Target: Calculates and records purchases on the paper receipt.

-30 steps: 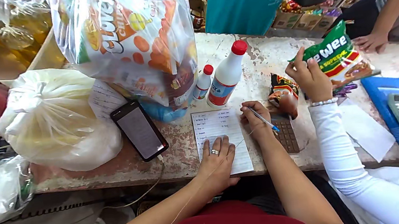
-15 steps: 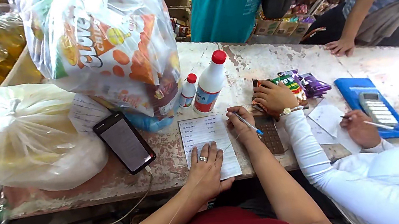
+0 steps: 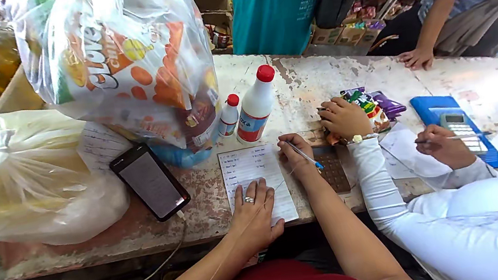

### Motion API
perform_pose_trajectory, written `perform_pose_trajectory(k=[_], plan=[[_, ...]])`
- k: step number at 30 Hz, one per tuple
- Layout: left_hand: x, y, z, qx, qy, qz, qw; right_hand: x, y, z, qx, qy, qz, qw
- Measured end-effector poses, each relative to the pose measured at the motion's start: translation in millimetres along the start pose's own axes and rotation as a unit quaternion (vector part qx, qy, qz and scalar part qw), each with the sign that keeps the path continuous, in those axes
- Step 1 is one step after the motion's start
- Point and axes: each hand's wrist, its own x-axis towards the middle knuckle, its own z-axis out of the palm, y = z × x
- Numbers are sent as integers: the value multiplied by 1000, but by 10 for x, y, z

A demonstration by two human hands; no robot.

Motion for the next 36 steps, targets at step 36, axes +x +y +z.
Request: perform_pose_trajectory(k=[36], plan=[[126,-5,46,5,57,17,998,-178,-182,418,-56,-28,-37,997]])
